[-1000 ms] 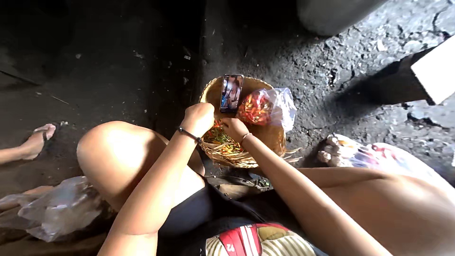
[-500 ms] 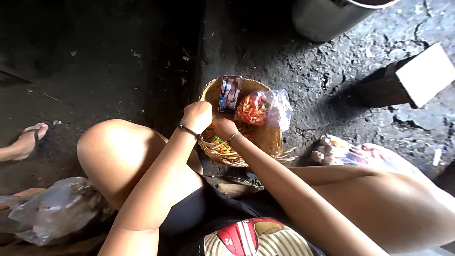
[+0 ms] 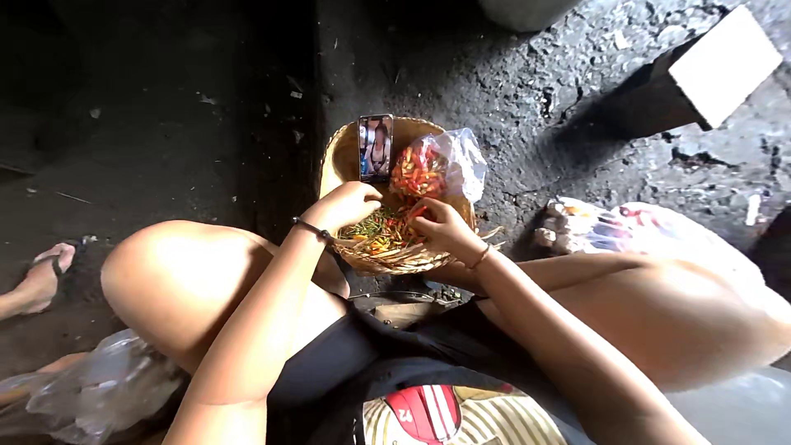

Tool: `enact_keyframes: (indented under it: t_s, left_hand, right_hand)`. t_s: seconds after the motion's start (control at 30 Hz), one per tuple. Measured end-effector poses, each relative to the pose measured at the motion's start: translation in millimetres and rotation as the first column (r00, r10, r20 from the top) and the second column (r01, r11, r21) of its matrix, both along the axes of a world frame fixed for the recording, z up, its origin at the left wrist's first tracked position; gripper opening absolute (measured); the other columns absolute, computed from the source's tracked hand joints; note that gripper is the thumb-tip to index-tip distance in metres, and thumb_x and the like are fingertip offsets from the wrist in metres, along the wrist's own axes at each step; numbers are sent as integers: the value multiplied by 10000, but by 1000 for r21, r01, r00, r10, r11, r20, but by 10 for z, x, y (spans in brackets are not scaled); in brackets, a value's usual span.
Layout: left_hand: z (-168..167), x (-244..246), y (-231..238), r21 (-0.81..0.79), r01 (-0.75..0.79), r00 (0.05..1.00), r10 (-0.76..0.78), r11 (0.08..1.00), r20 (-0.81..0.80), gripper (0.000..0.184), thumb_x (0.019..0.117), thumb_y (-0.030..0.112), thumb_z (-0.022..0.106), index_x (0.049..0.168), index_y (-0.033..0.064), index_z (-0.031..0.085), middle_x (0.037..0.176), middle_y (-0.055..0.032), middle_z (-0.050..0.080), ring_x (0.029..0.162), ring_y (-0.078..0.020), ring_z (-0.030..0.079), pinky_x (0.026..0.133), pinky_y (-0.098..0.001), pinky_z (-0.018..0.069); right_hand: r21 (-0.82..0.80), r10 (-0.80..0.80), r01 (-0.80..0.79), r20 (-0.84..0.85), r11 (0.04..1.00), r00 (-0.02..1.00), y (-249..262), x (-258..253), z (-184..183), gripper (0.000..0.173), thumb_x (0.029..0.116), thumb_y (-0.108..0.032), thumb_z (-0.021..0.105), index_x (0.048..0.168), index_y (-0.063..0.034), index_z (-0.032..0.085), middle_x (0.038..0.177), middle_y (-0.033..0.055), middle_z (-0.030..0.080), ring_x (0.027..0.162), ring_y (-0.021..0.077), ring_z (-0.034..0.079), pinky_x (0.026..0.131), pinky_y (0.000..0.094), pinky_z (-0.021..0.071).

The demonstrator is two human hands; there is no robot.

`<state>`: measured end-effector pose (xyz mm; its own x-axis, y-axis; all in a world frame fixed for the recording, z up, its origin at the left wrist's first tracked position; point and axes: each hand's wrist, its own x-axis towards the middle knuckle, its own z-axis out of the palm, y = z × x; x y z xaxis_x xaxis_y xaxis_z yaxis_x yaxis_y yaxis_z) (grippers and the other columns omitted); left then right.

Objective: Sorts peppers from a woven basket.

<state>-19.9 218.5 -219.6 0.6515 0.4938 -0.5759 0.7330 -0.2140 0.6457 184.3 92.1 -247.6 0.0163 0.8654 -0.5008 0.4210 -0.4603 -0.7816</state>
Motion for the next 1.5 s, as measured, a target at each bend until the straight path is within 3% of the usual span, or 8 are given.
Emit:
enact_keyframes:
  t_s: [0.13,0.23,0.47,0.63,0.73,1.27,1.4,1.5]
  left_hand:
    - [-70,115,-140,-202,-31,940,97,979,327,275,1066,196,583,1249,36,711,1172,-102,731,1081,-140,683,997,-348,523]
    - [-131,163,-217,-223,-99,897,184,970,402,185,1004,132,676,1134,13,731,1036,-67,742,952,-73,690,915,-273,553]
    - [-199,241,-215,-179,-180,836,246,967,490,101,986,48,659,1044,-7,722,935,-47,731,844,-47,683,828,-234,571]
    - [-228,258,-155,-195,-151,781,238,969,577,61,965,34,686,992,-11,716,862,2,723,789,-7,673,776,-185,569]
    - [-249,251,-126,-224,-123,767,236,967,596,79,972,41,674,1005,-8,726,865,6,732,791,-17,680,767,-197,577]
    - [29,31,60,-23,-166,887,160,986,433,88,967,109,717,975,26,744,855,-15,734,772,-33,688,774,-224,589]
    - [-78,-9,28,140,12,999,-5,990,-47,127,888,136,791,981,50,773,973,-124,750,944,-272,714,898,-523,563]
    - [-137,-55,39,105,74,945,-36,992,-325,241,881,141,790,1116,94,764,1118,-145,736,1095,-355,682,957,-623,513]
  right_hand:
    - [104,-161,200,-300,974,940,-115,67,-35,175,1053,-227,558,1167,-113,625,812,13,649,604,60,559,550,214,481]
    - [114,-225,286,-378,951,898,-140,4,-30,164,1046,-274,574,1143,-156,635,789,-10,636,559,43,504,499,186,415]
    - [125,-267,359,-459,925,847,-45,-15,-12,187,1070,-340,545,1080,-170,622,801,-46,608,620,11,533,562,165,459]
    - [-126,-373,435,-749,892,548,90,-8,-41,197,1092,-193,452,949,-145,578,749,-51,548,615,25,493,593,173,455]
    - [-232,-410,405,-801,885,436,115,-25,-98,291,1097,-246,391,880,-178,572,727,-75,505,609,23,457,586,175,412]
    - [-275,-591,623,-711,732,381,126,-81,-400,223,1102,-251,401,973,-176,567,759,-64,528,654,54,527,655,218,489]
    - [-274,-508,456,-673,847,538,64,-133,-407,238,1068,-202,386,1047,-139,615,915,-1,670,772,91,652,731,264,571]
    - [-239,-444,380,-595,893,670,62,-169,-579,199,1067,-162,427,1091,-102,616,817,-14,609,676,74,594,642,236,535]
